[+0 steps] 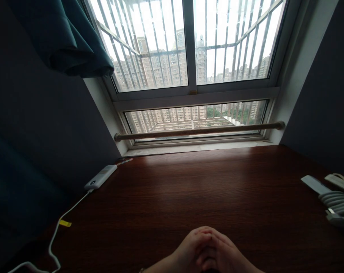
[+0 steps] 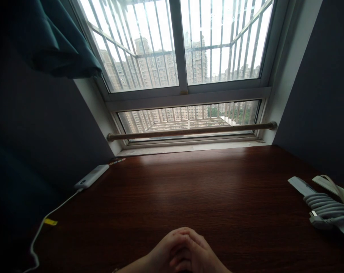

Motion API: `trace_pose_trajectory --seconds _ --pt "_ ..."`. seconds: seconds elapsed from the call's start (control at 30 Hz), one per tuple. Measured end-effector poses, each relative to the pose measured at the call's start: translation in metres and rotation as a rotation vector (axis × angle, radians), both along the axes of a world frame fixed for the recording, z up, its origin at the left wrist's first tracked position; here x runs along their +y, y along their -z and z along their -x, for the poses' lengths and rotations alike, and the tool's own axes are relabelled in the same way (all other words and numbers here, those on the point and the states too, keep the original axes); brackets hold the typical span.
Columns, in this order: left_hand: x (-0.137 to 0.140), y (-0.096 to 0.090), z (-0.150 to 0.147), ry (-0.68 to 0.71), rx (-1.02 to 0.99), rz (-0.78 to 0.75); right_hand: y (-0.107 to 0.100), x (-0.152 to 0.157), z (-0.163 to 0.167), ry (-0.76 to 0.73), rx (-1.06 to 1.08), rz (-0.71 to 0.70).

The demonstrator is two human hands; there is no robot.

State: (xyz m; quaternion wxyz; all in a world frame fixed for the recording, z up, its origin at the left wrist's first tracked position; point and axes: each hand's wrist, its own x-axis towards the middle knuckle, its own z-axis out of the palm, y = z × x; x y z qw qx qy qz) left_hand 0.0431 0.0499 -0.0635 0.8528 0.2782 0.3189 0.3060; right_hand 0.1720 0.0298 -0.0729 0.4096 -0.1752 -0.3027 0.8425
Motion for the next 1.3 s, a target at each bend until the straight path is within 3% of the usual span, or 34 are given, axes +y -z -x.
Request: trace_pose_trajectory --seconds 1.3 --pt "-0.0001 0.0015 0.0003 -0.001 0.014 -0.017 -0.0026 -0.0003 0.0002 -0.005 -0.004 -0.004"
